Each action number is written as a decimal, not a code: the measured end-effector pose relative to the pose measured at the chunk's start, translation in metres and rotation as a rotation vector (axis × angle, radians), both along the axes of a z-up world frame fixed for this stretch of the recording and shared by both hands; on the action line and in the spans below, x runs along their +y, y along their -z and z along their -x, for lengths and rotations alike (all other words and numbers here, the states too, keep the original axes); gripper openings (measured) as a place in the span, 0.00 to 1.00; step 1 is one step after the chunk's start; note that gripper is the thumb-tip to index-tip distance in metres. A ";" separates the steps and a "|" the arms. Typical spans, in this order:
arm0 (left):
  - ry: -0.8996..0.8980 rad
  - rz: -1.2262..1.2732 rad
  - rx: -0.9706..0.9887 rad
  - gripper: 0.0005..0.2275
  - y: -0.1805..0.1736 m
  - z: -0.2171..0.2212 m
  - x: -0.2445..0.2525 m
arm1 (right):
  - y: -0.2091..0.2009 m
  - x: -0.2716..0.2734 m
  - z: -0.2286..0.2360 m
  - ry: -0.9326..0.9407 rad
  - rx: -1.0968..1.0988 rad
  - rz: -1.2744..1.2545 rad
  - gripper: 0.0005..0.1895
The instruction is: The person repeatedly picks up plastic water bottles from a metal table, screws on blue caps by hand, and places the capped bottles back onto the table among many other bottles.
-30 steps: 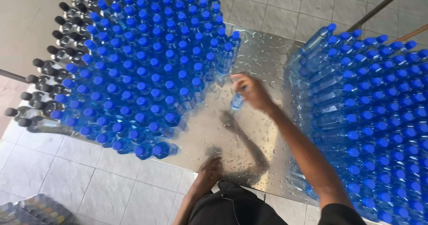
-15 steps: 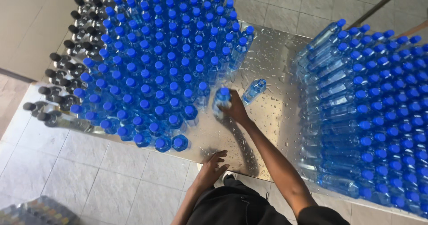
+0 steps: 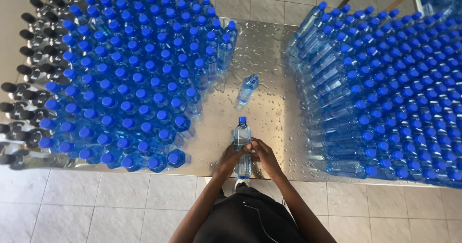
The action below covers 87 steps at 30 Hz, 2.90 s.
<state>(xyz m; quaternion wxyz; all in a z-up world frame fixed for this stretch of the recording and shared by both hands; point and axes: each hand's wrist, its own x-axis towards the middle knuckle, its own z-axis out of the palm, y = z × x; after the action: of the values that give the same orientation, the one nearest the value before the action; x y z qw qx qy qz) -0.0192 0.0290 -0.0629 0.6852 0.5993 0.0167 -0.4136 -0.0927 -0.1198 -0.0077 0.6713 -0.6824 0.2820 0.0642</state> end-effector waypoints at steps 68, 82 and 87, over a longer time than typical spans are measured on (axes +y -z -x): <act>0.415 0.030 -0.808 0.30 -0.095 -0.018 0.027 | -0.125 -0.085 -0.022 -1.002 -0.332 1.212 0.28; 0.538 -0.957 -1.737 0.27 -0.042 0.021 -0.043 | 0.018 -0.146 0.010 -0.267 0.637 -0.137 0.26; 0.640 -0.737 -1.809 0.27 -0.004 0.013 -0.069 | 0.011 -0.171 0.033 -0.404 0.495 0.058 0.42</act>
<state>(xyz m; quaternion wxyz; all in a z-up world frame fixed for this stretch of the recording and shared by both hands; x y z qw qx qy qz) -0.0327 -0.0403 -0.0587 0.0724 0.8361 -0.5405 0.0601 -0.1253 -0.2913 -0.0186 0.5364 -0.7071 0.2972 0.3519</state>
